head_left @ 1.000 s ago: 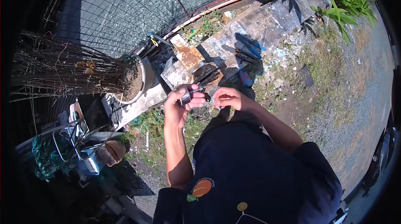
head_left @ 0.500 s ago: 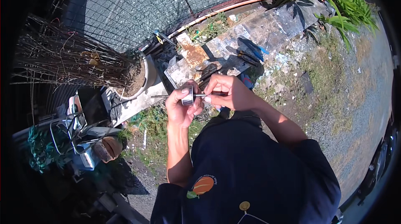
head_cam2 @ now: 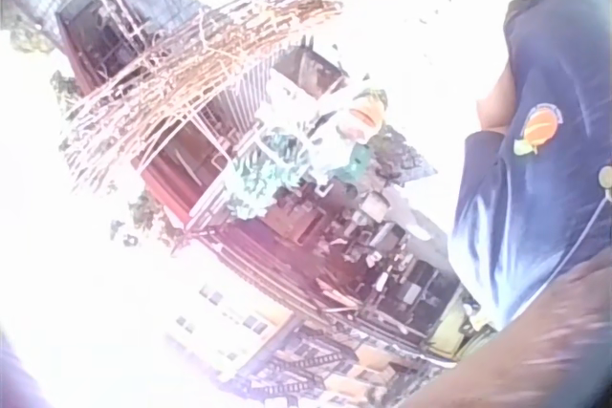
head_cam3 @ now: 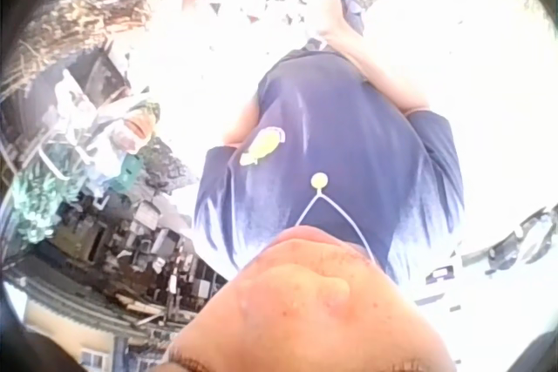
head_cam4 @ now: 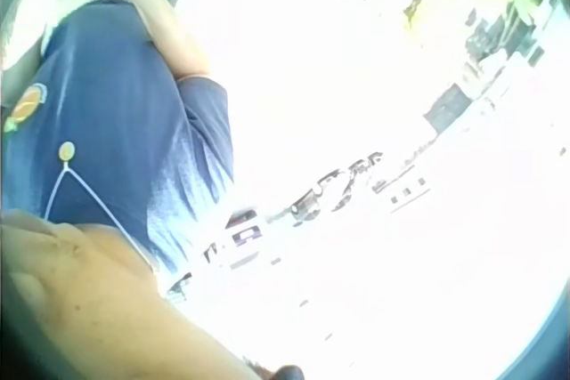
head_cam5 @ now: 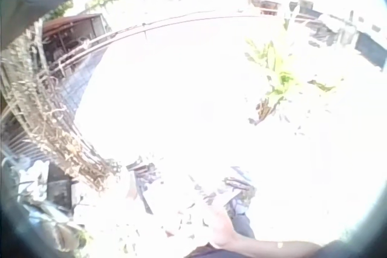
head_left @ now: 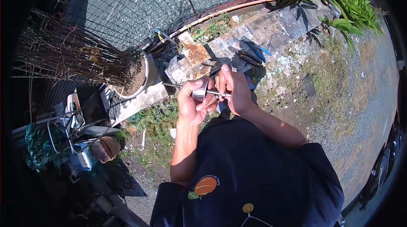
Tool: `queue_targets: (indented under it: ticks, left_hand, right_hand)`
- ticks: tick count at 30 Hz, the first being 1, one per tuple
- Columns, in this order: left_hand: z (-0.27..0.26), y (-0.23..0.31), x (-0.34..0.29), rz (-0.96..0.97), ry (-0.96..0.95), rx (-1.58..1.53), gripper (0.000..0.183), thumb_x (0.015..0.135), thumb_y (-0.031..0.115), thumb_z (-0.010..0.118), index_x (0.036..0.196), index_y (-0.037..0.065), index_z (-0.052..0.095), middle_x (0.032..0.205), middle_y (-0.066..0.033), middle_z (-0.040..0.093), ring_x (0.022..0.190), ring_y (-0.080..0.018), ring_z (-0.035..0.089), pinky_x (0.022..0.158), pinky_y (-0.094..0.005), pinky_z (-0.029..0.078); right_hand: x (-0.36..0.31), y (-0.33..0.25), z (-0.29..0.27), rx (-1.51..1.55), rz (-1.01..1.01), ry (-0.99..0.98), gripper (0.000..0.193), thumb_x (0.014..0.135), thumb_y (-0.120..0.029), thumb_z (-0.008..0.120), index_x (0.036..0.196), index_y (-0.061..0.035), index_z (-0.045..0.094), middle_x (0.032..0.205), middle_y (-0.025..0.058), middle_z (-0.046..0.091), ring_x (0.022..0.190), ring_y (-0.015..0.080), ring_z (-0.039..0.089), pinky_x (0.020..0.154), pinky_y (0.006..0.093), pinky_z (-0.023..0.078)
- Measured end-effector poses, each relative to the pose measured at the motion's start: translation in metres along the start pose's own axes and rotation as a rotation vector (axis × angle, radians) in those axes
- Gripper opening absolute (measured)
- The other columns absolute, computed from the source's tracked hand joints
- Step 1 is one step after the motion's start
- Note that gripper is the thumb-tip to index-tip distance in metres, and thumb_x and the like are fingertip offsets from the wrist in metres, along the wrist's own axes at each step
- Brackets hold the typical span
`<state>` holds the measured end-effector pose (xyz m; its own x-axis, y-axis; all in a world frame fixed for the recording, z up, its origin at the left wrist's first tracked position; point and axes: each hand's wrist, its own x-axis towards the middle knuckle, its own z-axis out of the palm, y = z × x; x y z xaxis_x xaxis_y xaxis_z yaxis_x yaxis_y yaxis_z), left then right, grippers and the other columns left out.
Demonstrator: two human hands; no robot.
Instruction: Assembling a mechanical part using pliers and a screwdriver on an outdoor workbench.
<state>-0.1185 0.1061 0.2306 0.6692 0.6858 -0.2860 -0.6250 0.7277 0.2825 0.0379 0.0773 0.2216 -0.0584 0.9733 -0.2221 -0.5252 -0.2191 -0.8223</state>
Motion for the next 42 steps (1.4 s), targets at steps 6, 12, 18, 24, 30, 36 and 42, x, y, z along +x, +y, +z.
queue_targets:
  ticks: [6,12,18,24,30,36,42]
  left_hand:
    - [-0.01,-0.006,0.006,-0.055,-0.025,-0.054,0.034,0.098,0.031,0.047,0.094,0.0,0.058,0.051,-0.0026,0.049,0.035,-0.0069,0.032,0.041,-0.0254,0.039]
    - [-0.01,-0.006,0.006,-0.004,0.073,0.066,0.032,0.098,0.031,0.049,0.095,0.001,0.058,0.051,-0.0022,0.048,0.035,-0.0074,0.032,0.044,-0.0262,0.042]
    - [-0.029,0.006,0.002,0.147,0.29,0.451,0.026,0.098,0.028,0.055,0.098,0.003,0.058,0.06,-0.0029,0.054,0.04,-0.0079,0.038,0.048,-0.0279,0.047]
    - [-0.059,0.0,0.003,0.226,0.612,0.604,0.026,0.1,0.029,0.057,0.104,0.003,0.059,0.072,-0.0052,0.059,0.05,-0.0107,0.048,0.051,-0.0283,0.05]
    - [-0.078,0.007,0.024,0.21,0.772,0.555,0.031,0.101,0.033,0.056,0.111,0.003,0.06,0.083,-0.0067,0.062,0.059,-0.014,0.057,0.052,-0.0281,0.051]
    - [-0.105,0.002,0.012,0.253,0.767,0.461,0.034,0.101,0.034,0.055,0.113,0.002,0.059,0.085,-0.0064,0.062,0.059,-0.0159,0.058,0.054,-0.0282,0.052]
    - [-0.106,-0.002,0.025,0.226,0.817,0.512,0.038,0.102,0.035,0.05,0.115,0.001,0.06,0.082,-0.0072,0.061,0.058,-0.0156,0.057,0.055,-0.0284,0.051]
  right_hand:
    - [-0.007,0.008,0.002,0.064,-0.067,0.15,0.065,0.11,-0.045,0.048,0.057,-0.0084,0.054,0.057,0.0046,0.051,0.052,0.012,0.043,0.051,0.0264,0.037]
    - [-0.001,0.011,-0.02,0.002,0.032,0.031,0.054,0.11,-0.046,0.047,0.081,-0.0038,0.062,0.068,0.0058,0.059,0.057,0.0144,0.052,0.053,0.0262,0.038]
    - [0.004,0.035,-0.092,-0.177,0.219,0.025,0.049,0.108,-0.042,0.053,0.139,-0.004,0.053,0.097,0.0134,0.068,0.074,0.0159,0.061,0.066,0.0281,0.048]
    - [0.053,0.135,-0.241,-1.251,0.093,0.278,0.046,0.096,-0.027,0.064,0.134,-0.0022,0.055,0.108,0.0164,0.065,0.094,0.0286,0.062,0.078,0.0405,0.052]
    - [0.107,0.181,-0.326,-1.783,-0.161,0.442,0.05,0.083,-0.023,0.068,0.126,-0.0025,0.057,0.111,0.0207,0.062,0.106,0.0388,0.059,0.081,0.0497,0.051]
    - [0.13,0.19,-0.326,-2.02,-0.223,0.399,0.05,0.081,-0.024,0.07,0.124,-0.0031,0.056,0.113,0.0212,0.061,0.103,0.0419,0.059,0.08,0.052,0.052]
    - [0.135,0.173,-0.329,-1.876,0.045,0.395,0.048,0.081,-0.024,0.071,0.122,-0.0022,0.058,0.1,0.0183,0.062,0.089,0.0352,0.063,0.077,0.0473,0.053]
